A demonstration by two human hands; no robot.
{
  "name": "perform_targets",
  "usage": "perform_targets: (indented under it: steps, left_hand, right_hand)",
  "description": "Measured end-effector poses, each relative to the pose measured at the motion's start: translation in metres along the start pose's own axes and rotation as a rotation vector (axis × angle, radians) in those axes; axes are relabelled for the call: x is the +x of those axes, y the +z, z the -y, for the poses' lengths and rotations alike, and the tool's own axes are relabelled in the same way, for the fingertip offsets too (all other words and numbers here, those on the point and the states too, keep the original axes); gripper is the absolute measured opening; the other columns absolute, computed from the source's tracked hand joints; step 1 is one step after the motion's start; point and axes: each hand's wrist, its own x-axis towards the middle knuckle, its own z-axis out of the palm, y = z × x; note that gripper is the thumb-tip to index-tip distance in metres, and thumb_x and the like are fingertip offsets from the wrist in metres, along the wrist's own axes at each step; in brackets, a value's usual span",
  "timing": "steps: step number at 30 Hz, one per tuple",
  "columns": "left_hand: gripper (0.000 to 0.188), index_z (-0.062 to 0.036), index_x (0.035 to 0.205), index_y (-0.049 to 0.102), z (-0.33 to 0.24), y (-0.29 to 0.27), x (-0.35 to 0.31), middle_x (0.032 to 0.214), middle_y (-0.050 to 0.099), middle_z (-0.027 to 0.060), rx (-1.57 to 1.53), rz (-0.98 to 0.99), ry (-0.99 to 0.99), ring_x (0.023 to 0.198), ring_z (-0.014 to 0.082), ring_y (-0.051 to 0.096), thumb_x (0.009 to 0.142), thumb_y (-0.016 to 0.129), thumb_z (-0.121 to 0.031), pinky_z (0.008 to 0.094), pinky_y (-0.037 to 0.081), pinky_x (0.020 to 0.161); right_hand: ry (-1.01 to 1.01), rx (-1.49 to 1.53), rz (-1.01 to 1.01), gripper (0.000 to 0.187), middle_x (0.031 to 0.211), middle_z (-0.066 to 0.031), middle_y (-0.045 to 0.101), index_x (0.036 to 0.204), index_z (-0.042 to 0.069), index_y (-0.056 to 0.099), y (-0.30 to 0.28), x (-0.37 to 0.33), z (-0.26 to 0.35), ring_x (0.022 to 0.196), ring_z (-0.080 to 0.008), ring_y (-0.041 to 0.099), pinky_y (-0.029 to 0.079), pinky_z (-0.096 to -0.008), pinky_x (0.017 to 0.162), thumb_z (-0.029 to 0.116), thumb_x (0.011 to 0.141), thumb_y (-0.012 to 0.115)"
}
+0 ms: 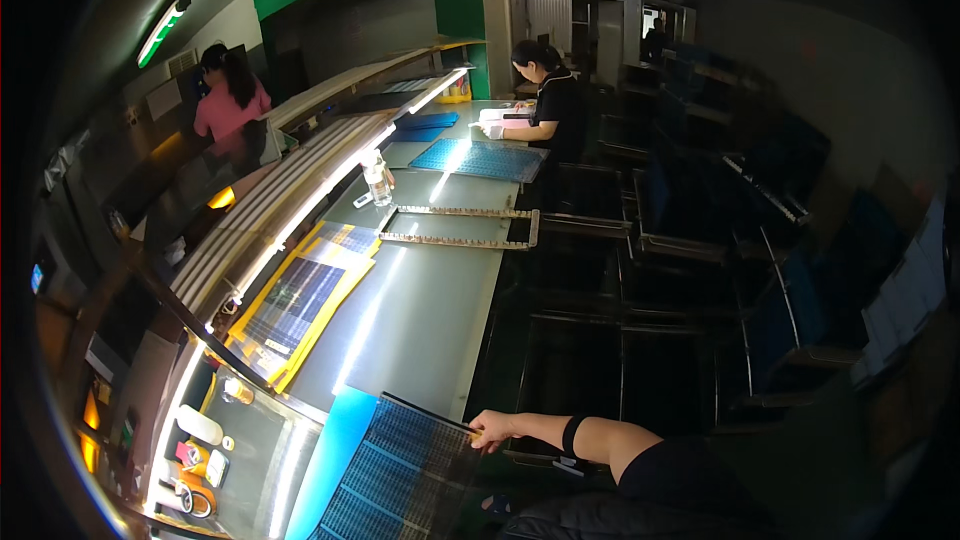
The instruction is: A worker is inspecting and sorting blue material sheets and mesh-like grids on a light table in a manufacturing facility.
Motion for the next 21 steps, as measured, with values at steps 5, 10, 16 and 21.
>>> perform_targets:
  steps: [5,10,16,21]
  left_hand:
    - [0.04,-0.0038,0.123,0.047,-0.028,0.009,-0.026,0.112,0.057,0.0117,-0.045,-0.171,0.161,0.088,0.0202,0.057,0.087,0.06,-0.016,0.032,0.048,0.071]
    - [0.043,-0.0035,0.127,0.044,-0.036,0.002,-0.023,0.108,0.06,0.0108,-0.145,-0.302,0.426,0.083,0.0199,0.058,0.087,0.059,-0.014,0.0315,0.049,0.069]
    - [0.078,-0.0078,0.144,0.018,-0.076,0.014,-0.039,0.142,0.032,0.0197,-0.216,-0.514,0.659,0.1,0.0262,0.059,0.078,0.056,0.003,0.0285,0.054,0.072]
    - [0.056,-0.0043,0.133,0.043,-0.102,0.044,-0.055,0.122,0.052,0.0172,-0.435,-0.423,0.589,0.094,0.0217,0.06,0.079,0.053,0.005,0.0269,0.053,0.065]
  right_hand:
    - [-0.257,-0.416,-0.073,0.021,0.079,-0.0047,0.065,0.097,0.003,0.064,0.003,0.005,0.038,0.071,-0.0109,0.061,0.049,-0.0265,0.064,0.011,0.079,0.066]
    - [-0.488,-0.452,-0.277,0.026,0.072,-0.0051,0.063,0.093,0.004,0.065,0.021,0.044,0.062,0.069,-0.0124,0.058,0.046,-0.0289,0.066,0.017,0.071,0.071]
    - [-0.622,-0.504,-0.438,0.027,0.083,-0.0146,0.064,0.088,0.004,0.066,0.043,0.106,0.06,0.078,-0.0264,0.061,0.049,-0.0359,0.071,0.022,0.069,0.069]
    - [-0.548,-0.675,-0.517,0.021,0.077,-0.0143,0.065,0.08,0.004,0.069,0.017,0.077,0.088,0.077,-0.0281,0.061,0.049,-0.0369,0.07,0.022,0.07,0.067]
